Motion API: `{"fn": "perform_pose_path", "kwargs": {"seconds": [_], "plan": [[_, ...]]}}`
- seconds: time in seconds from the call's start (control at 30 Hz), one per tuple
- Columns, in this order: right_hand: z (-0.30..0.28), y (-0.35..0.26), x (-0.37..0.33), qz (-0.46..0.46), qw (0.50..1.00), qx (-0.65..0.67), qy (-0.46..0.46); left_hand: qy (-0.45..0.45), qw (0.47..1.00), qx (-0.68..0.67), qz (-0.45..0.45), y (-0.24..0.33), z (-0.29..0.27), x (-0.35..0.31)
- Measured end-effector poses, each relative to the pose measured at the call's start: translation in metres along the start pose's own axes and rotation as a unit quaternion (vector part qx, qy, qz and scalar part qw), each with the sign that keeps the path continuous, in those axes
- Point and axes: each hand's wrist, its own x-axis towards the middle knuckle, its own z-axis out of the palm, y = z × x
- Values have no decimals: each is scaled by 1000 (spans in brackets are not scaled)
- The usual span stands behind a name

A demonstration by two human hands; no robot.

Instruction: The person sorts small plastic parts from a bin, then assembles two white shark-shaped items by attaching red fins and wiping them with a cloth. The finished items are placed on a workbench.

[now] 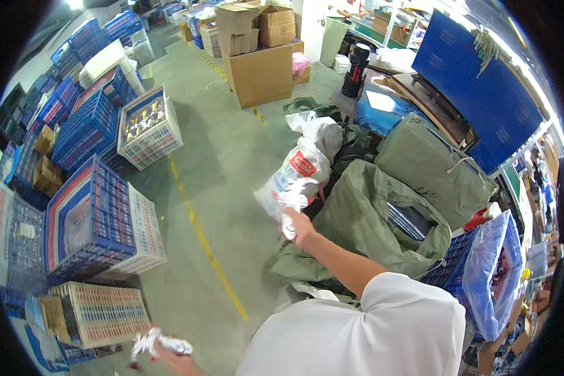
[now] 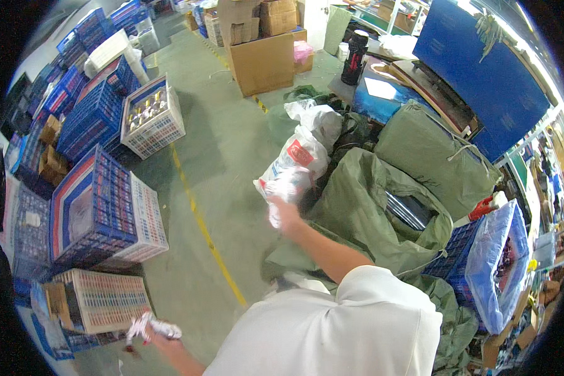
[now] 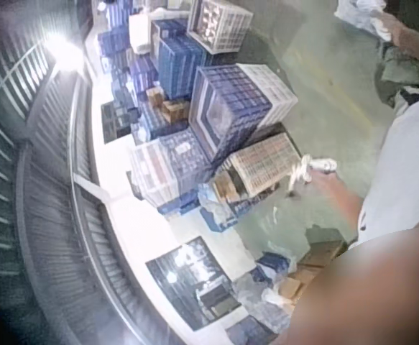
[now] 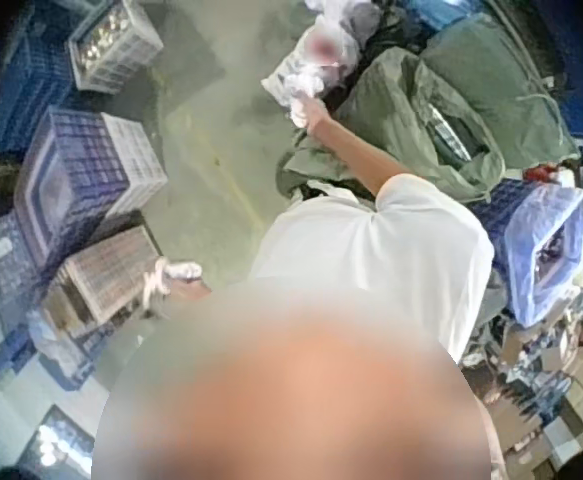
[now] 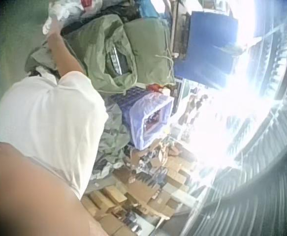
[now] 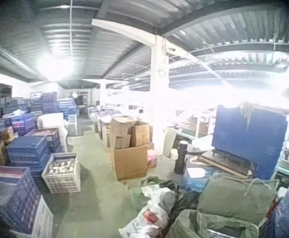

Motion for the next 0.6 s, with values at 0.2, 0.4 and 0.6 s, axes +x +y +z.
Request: {"fn": "perform_pose_path", "kwargs": {"seconds": [0.2, 0.4, 0.6], "plan": [[147, 32, 33, 23, 982, -115, -148, -17, 979, 78, -190, -47, 133, 165], [192, -43, 105, -92, 985, 148, 4, 80, 995, -29, 60, 138, 109, 394], [289, -19, 160, -136, 968, 178, 109, -46, 986, 148, -60, 89, 200, 508]]}}
